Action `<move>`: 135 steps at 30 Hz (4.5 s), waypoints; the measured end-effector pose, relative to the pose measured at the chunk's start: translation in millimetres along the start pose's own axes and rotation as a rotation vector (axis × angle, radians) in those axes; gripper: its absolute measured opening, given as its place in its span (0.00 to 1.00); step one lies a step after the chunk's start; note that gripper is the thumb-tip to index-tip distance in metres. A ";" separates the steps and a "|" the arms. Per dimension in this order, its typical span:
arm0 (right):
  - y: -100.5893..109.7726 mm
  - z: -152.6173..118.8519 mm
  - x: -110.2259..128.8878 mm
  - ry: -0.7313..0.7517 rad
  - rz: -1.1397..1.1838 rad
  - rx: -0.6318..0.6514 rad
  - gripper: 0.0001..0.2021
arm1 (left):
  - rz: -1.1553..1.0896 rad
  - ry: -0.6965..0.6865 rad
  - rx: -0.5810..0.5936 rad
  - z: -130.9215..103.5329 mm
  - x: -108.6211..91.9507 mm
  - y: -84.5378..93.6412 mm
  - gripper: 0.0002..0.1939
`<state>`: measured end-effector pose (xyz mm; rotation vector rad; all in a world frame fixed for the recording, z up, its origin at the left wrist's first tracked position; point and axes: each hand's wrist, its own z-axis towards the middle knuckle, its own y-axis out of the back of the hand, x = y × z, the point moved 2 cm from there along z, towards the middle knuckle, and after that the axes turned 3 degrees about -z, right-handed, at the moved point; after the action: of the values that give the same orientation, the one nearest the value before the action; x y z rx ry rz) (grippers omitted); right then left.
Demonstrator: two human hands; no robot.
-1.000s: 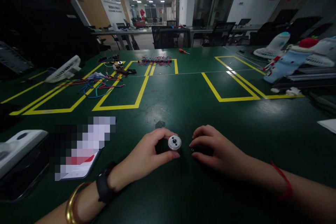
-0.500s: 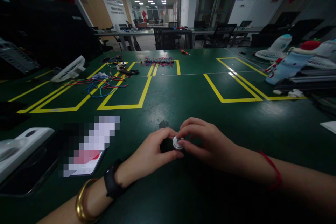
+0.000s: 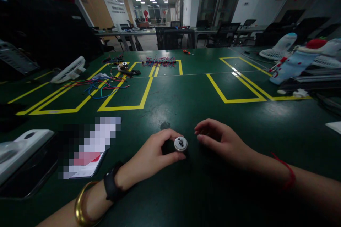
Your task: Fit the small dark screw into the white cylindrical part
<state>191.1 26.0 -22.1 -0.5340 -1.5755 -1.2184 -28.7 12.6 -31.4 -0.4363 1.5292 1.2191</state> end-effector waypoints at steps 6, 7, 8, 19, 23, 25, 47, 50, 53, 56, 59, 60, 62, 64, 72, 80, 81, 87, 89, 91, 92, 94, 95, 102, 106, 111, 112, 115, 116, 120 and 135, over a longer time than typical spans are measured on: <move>8.6 -5.5 -28.3 -0.200 0.354 -0.156 0.11 | 0.002 0.010 0.019 -0.9 0.6 1.3 0.14; 8.4 -5.6 -28.2 -0.207 0.379 -0.161 0.11 | 0.005 0.013 0.019 -1.0 0.6 1.5 0.14; 8.1 -5.6 -27.5 -0.214 0.397 -0.161 0.11 | 0.007 0.014 0.019 -1.1 0.7 1.7 0.14; 8.4 -3.4 -22.6 -0.205 0.320 -0.095 0.10 | 0.011 0.023 0.024 -0.5 0.0 1.2 0.14; 3.2 -2.3 -9.8 -0.036 -0.002 0.015 0.04 | 0.011 0.020 0.023 -0.2 1.0 0.7 0.13; -2.4 -2.0 1.2 0.055 -0.105 0.062 0.05 | 0.001 0.013 0.026 -0.4 1.9 0.3 0.13; -0.9 -12.2 -13.3 0.165 -0.448 0.088 0.04 | 0.012 -0.013 0.015 -0.6 1.6 0.0 0.13; -3.3 -13.5 -14.8 0.177 -0.466 0.102 0.05 | 0.013 -0.005 0.018 -1.2 2.0 0.1 0.13; -3.2 -13.6 -12.2 0.172 -0.433 0.112 0.05 | 0.015 0.009 0.023 -1.6 2.7 0.3 0.14; 1.7 -14.0 -13.7 0.094 -0.274 0.057 0.08 | 0.013 0.013 0.030 -1.2 2.4 0.5 0.14; 10.7 -13.4 -23.4 -0.116 0.052 -0.087 0.09 | 0.010 0.014 0.031 -0.5 1.5 0.8 0.14; 13.4 -13.0 -27.2 -0.173 0.166 -0.138 0.09 | 0.010 0.015 0.030 -0.3 1.2 0.9 0.14; 17.6 -11.8 -33.6 -0.231 0.347 -0.218 0.09 | 0.014 0.016 0.028 -0.3 1.0 0.9 0.14; 19.2 -10.8 -37.3 -0.249 0.430 -0.248 0.09 | 0.016 0.017 0.025 -0.4 1.0 0.8 0.14; 18.0 -11.6 -33.6 -0.218 0.247 -0.193 0.10 | 0.010 0.016 0.020 -0.8 0.7 0.7 0.14; -1.0 -13.8 -13.4 0.180 -0.467 0.090 0.07 | 0.018 0.000 0.001 -0.9 0.7 0.0 0.14; -2.1 -13.3 -11.5 0.179 -0.470 0.086 0.06 | 0.018 0.001 -0.001 -0.6 0.6 0.0 0.14; -3.0 -1.9 15.8 0.237 -0.298 -0.023 0.06 | 0.015 -0.014 0.004 0.6 -0.3 0.0 0.13; -6.3 3.7 26.5 0.298 -0.296 -0.018 0.06 | 0.027 -0.015 0.003 0.1 -0.6 -0.2 0.12; -11.1 8.8 33.8 0.345 -0.337 0.005 0.06 | 0.041 -0.010 0.002 -0.7 -0.7 -0.4 0.12; -13.5 10.8 36.1 0.361 -0.372 0.016 0.06 | 0.047 -0.007 -0.001 -1.1 -0.7 -0.5 0.13; -17.2 13.7 38.8 0.368 -0.456 0.022 0.07 | 0.053 -0.004 -0.008 -1.6 -0.5 -0.6 0.13; -18.5 14.6 39.8 0.362 -0.493 0.024 0.07 | 0.054 -0.005 -0.009 -1.8 -0.2 -0.7 0.13; -8.9 8.6 39.8 0.254 -0.337 -0.048 0.11 | 0.025 -0.004 -0.010 -1.2 1.3 -0.7 0.13; 3.5 0.2 11.5 -0.005 -0.111 -0.071 0.08 | 0.003 -0.002 0.002 -0.5 0.1 0.1 0.13; 12.8 -6.9 -24.5 -0.208 0.226 -0.170 0.11 | 0.000 0.002 0.014 -0.5 -0.1 0.6 0.13; 13.5 -7.1 -27.7 -0.224 0.277 -0.184 0.11 | 0.002 0.003 0.014 -0.8 0.0 0.5 0.14; 13.7 -6.7 -30.7 -0.237 0.365 -0.201 0.11 | 0.008 0.004 0.013 -1.3 0.5 0.3 0.14; 13.6 -6.5 -30.4 -0.234 0.372 -0.204 0.11 | 0.009 0.006 0.013 -1.4 0.7 0.3 0.14; 12.7 -7.0 -29.7 -0.231 0.359 -0.193 0.11 | 0.013 0.014 0.014 -1.4 1.1 0.7 0.15; -8.8 0.9 25.3 0.199 -0.174 0.089 0.10 | 0.012 0.004 0.016 -0.6 1.0 -0.5 0.11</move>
<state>174.1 17.6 -3.2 -0.2140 -1.5206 -1.2827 -29.0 12.1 -32.5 -0.4199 1.5458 1.2148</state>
